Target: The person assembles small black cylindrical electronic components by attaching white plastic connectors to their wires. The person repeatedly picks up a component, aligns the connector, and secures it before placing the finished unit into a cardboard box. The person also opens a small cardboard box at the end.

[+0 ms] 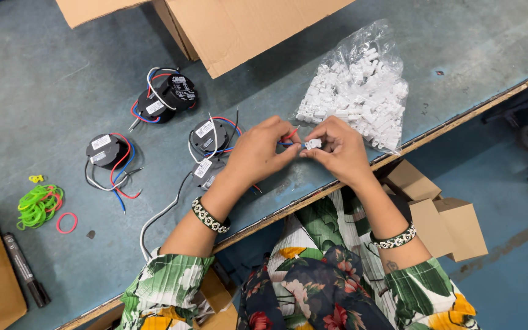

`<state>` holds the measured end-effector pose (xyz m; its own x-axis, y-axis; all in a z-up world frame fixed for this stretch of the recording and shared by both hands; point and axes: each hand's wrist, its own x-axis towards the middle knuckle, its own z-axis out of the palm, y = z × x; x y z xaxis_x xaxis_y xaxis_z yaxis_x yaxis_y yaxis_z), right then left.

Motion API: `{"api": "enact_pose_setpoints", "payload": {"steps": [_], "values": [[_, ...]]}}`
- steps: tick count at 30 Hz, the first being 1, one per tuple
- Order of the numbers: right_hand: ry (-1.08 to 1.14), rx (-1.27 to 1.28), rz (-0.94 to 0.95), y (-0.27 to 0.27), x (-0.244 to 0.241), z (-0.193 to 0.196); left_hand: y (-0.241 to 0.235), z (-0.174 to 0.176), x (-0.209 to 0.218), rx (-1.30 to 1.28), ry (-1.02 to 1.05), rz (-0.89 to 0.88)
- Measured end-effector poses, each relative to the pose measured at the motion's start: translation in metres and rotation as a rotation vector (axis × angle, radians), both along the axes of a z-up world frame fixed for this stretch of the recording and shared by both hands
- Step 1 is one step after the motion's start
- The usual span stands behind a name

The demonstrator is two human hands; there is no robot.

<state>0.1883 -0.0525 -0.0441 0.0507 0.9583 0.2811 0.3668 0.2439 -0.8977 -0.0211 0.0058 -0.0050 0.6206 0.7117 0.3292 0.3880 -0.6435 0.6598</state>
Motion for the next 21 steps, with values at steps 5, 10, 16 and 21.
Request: {"api": "enact_pose_setpoints", "payload": {"steps": [5, 10, 16, 21], "values": [[-0.175, 0.034, -0.043, -0.005, -0.007, 0.012, -0.008, -0.002, 0.003, 0.173, 0.096, 0.015], [-0.218, 0.040, -0.053, -0.005, -0.008, 0.012, -0.009, -0.008, 0.008, 0.232, 0.099, 0.018], [-0.214, 0.031, -0.056, -0.004, -0.004, 0.007, -0.012, -0.012, 0.010, 0.248, 0.090, 0.031], [-0.207, 0.044, -0.041, -0.004, -0.004, 0.007, -0.013, -0.012, 0.011, 0.231, 0.084, 0.024]]}}
